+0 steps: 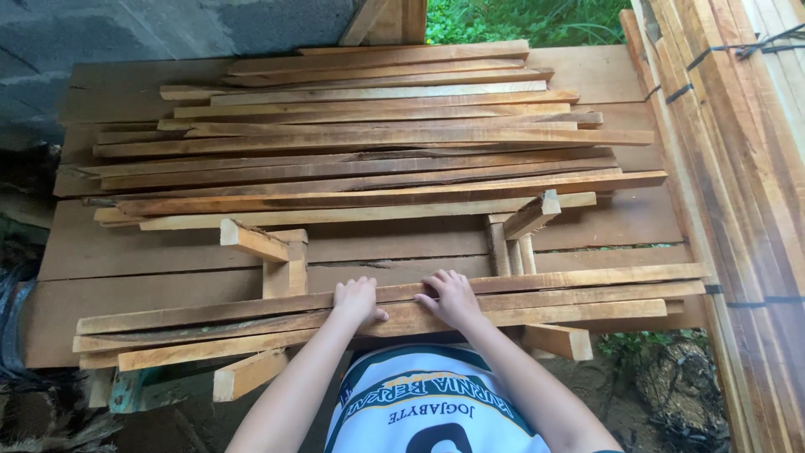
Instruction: Sorting and aligning thin wooden strips on a rack for bundling.
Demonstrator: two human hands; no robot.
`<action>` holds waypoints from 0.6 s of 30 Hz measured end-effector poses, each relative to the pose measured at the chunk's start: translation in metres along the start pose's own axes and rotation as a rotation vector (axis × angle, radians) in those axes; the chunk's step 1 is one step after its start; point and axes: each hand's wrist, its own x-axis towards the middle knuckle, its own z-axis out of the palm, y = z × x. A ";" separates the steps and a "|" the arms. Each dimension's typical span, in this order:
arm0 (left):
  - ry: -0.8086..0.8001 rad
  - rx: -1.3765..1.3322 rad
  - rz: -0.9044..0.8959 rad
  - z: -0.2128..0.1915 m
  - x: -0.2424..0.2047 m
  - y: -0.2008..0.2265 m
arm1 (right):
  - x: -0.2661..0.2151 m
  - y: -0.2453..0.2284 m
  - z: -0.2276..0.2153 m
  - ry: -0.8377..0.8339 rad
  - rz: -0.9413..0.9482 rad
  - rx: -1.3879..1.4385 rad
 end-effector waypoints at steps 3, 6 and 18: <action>0.046 0.025 0.020 0.001 -0.011 -0.003 | -0.002 0.002 0.009 0.033 -0.010 0.009; 0.122 0.038 0.065 0.012 -0.016 -0.007 | -0.005 0.003 0.004 0.041 -0.007 0.017; 0.045 0.161 0.052 0.024 -0.040 0.008 | 0.008 -0.006 -0.015 -0.259 0.112 0.027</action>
